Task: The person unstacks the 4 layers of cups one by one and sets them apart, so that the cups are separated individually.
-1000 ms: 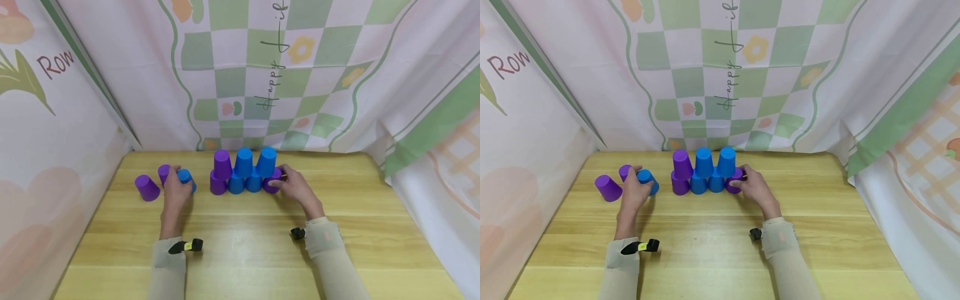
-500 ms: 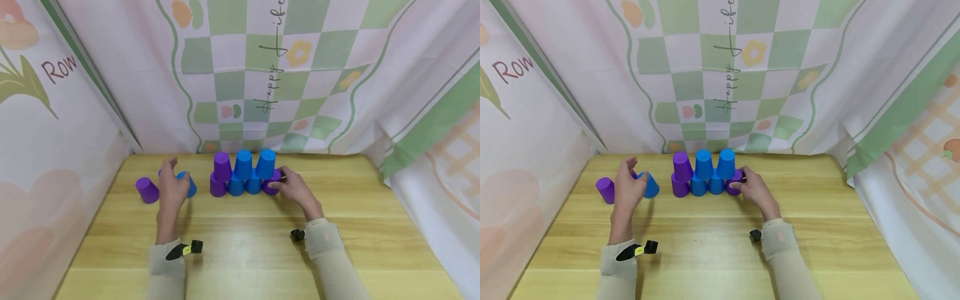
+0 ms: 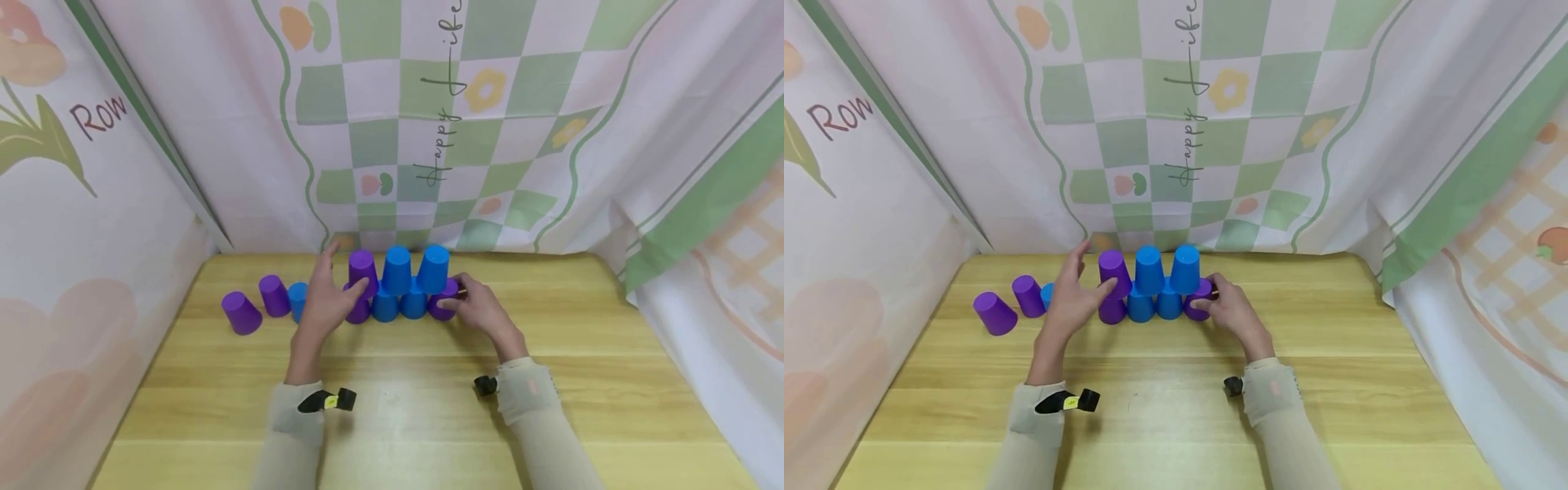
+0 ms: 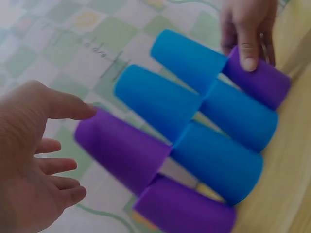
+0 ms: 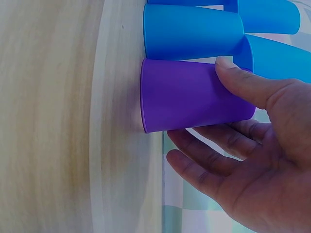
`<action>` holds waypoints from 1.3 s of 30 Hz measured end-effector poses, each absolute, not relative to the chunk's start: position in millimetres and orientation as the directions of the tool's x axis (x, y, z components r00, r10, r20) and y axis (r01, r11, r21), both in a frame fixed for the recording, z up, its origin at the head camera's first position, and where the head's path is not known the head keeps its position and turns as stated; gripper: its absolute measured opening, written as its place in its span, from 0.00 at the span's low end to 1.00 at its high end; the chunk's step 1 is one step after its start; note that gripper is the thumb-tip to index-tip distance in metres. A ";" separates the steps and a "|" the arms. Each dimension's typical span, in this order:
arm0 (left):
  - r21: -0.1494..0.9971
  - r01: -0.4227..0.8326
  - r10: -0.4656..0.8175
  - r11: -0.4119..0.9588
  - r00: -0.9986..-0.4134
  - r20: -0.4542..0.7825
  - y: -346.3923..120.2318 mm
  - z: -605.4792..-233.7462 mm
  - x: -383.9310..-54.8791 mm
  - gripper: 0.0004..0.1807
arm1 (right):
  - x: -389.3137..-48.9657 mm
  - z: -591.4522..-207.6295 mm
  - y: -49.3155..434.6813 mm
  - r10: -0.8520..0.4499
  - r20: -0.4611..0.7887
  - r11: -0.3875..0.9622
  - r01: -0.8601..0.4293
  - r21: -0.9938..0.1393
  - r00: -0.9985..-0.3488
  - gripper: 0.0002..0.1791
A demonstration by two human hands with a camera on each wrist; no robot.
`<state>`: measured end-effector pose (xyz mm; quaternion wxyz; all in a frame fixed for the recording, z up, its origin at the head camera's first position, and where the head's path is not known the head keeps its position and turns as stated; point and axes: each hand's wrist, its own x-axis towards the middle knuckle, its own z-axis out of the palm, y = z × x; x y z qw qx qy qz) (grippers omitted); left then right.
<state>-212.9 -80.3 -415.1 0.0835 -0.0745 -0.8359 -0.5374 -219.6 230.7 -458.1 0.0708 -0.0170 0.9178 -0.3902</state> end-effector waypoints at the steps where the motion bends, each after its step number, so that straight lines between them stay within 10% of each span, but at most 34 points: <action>1: 0.884 0.221 0.046 0.411 -0.974 0.222 -77.1 -418.2 -214.5 0.47 | -219.3 -458.3 230.7 -0.088 -0.117 0.694 0.023 -0.720 -0.989 0.30; 39: 0.927 0.158 0.006 0.342 -0.986 0.166 -60.0 -435.3 -219.2 0.34 | -221.6 -462.5 232.0 -0.083 -0.116 0.698 0.025 -0.715 -0.990 0.30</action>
